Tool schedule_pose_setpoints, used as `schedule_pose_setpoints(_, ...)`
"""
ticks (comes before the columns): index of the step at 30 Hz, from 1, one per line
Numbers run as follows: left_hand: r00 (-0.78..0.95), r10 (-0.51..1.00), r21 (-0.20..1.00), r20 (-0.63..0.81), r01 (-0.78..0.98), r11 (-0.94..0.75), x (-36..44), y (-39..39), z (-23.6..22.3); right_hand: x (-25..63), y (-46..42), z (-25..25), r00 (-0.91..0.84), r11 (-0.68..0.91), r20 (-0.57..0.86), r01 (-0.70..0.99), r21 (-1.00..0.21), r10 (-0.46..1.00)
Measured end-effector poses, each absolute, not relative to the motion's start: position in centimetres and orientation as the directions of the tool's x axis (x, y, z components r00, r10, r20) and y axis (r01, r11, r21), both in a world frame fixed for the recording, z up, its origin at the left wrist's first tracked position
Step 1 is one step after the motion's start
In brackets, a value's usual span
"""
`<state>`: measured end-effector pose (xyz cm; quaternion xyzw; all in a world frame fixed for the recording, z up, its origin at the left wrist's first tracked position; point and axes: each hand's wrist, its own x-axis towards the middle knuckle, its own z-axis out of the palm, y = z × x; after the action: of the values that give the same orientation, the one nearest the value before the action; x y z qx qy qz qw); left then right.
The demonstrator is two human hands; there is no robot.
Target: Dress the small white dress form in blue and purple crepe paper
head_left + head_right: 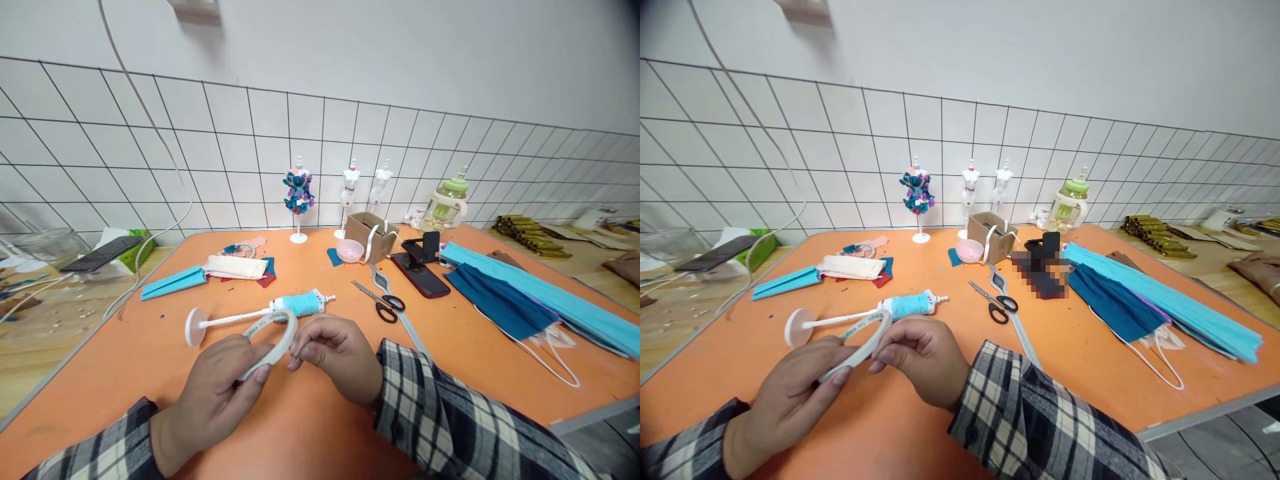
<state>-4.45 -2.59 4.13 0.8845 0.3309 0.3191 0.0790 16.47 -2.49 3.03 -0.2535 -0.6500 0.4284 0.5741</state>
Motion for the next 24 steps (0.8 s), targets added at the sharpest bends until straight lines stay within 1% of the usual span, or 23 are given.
schedule_pose_setpoints(1, 0.545, 0.663, 0.336, 0.513, 0.583, -0.739, -4.9, -2.2, 4.4, 16.8, -1.9, 2.7, -0.241, 0.435, 0.478, -0.209, -0.876, 0.845)
schedule_pose_setpoints(2, 0.499, 0.697, 0.316, 0.515, 0.645, -0.696, -5.5, -1.7, 4.7, 17.3, -1.1, 2.3, -0.236, 0.392, 0.438, -0.219, -0.894, 0.868)
schedule_pose_setpoints(3, 0.441, 0.730, 0.288, 0.522, 0.714, -0.637, -6.2, -1.1, 5.3, 18.0, -0.3, 1.8, -0.195, 0.387, 0.420, -0.186, -0.903, 0.886)
schedule_pose_setpoints(6, 0.259, 0.785, 0.195, 0.563, 0.881, -0.431, -9.5, 1.3, 7.4, 20.6, 2.3, 0.9, -0.098, 0.441, 0.445, -0.064, -0.895, 0.890)
schedule_pose_setpoints(7, 0.202, 0.795, 0.147, 0.572, 0.928, -0.342, -10.8, 2.2, 8.0, 21.5, 3.0, 0.7, -0.123, 0.465, 0.465, -0.027, -0.885, 0.877)
schedule_pose_setpoints(9, 0.154, 0.832, 0.040, 0.533, 0.978, -0.206, -13.4, 4.1, 8.8, 23.1, 4.0, 0.2, -0.257, 0.555, 0.509, 0.154, -0.818, 0.821)
schedule_pose_setpoints(10, 0.156, 0.843, 0.008, 0.514, 0.982, -0.187, -14.6, 5.0, 8.9, 23.6, 4.3, 0.0, -0.346, 0.604, 0.511, 0.263, -0.753, 0.787)
schedule_pose_setpoints(11, 0.192, 0.876, -0.004, 0.442, 0.977, -0.212, -15.6, 5.8, 8.6, 23.9, 4.6, -0.4, -0.420, 0.636, 0.492, 0.353, -0.686, 0.763)
schedule_pose_setpoints(12, 0.180, 0.887, 0.023, 0.425, 0.978, -0.209, -16.3, 6.6, 8.1, 24.0, 4.8, -0.8, -0.475, 0.649, 0.455, 0.424, -0.632, 0.753)
schedule_pose_setpoints(14, 0.167, 0.915, 0.094, 0.368, 0.972, -0.216, -16.9, 7.7, 6.3, 23.8, 5.1, -1.5, -0.509, 0.633, 0.390, 0.507, -0.585, 0.767)
schedule_pose_setpoints(17, 0.124, 0.943, 0.212, 0.309, 0.957, -0.195, -16.3, 8.4, 3.2, 23.2, 5.2, -1.9, -0.494, 0.594, 0.349, 0.531, -0.604, 0.796)
schedule_pose_setpoints(20, 0.051, 0.949, 0.306, 0.311, 0.940, -0.151, -15.5, 8.4, 1.4, 23.1, 4.9, -1.1, -0.482, 0.553, 0.314, 0.507, -0.661, 0.818)
schedule_pose_setpoints(22, 0.057, 0.946, 0.298, 0.319, 0.941, -0.158, -15.8, 8.2, 1.7, 23.3, 4.6, -0.3, -0.478, 0.527, 0.293, 0.486, -0.697, 0.828)
schedule_pose_setpoints(24, 0.121, 0.922, 0.234, 0.368, 0.947, -0.218, -16.6, 8.0, 3.1, 23.4, 4.2, 0.3, -0.480, 0.508, 0.275, 0.465, -0.725, 0.833)
